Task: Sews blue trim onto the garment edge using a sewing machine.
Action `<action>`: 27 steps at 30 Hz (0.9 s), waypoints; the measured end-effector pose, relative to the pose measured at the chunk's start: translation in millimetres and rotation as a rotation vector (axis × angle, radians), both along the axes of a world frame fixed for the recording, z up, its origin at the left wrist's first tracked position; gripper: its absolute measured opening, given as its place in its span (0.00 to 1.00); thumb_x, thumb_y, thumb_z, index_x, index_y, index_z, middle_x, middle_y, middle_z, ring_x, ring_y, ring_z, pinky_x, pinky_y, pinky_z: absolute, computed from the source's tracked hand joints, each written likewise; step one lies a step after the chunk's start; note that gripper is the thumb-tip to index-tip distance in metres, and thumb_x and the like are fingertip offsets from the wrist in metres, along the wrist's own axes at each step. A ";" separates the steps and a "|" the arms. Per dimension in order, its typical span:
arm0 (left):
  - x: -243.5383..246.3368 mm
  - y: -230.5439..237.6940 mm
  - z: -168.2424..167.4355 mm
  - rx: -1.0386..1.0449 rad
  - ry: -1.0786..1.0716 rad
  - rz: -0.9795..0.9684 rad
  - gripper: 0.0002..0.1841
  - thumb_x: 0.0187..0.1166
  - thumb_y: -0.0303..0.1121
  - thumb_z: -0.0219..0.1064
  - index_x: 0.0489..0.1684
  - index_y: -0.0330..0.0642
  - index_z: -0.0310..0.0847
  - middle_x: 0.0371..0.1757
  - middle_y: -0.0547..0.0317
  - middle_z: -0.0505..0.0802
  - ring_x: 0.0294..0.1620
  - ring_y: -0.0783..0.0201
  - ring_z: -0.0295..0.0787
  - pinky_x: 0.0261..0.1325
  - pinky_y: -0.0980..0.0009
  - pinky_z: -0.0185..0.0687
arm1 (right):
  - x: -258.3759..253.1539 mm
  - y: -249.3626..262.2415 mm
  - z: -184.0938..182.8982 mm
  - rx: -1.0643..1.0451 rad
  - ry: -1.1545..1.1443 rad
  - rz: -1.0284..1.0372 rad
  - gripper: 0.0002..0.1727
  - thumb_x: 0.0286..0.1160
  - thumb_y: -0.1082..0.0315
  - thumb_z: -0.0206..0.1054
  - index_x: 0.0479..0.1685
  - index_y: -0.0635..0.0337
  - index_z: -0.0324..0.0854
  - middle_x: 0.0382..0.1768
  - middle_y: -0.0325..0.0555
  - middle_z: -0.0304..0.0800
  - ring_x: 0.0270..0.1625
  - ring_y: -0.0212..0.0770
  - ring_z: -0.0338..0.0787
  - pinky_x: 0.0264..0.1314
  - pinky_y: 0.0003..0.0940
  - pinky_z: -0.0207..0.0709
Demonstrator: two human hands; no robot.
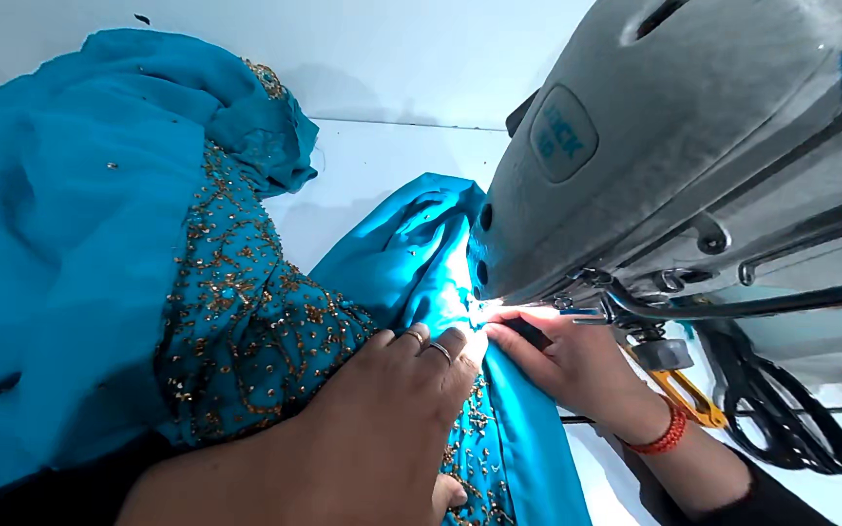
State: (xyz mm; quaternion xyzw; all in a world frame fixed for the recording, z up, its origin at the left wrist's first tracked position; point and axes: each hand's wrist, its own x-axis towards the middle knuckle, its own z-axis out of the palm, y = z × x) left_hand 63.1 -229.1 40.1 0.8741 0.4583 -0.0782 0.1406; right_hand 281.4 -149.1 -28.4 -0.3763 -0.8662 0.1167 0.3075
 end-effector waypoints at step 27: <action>5.0 12.7 10.2 -0.135 0.074 0.078 0.60 0.62 0.70 0.73 0.93 0.39 0.52 0.87 0.47 0.66 0.74 0.48 0.76 0.64 0.53 0.78 | -3.2 -7.1 13.3 -0.260 0.110 -0.120 0.04 0.66 0.65 0.76 0.37 0.48 0.94 0.33 0.27 0.94 0.31 0.17 0.84 0.37 0.17 0.77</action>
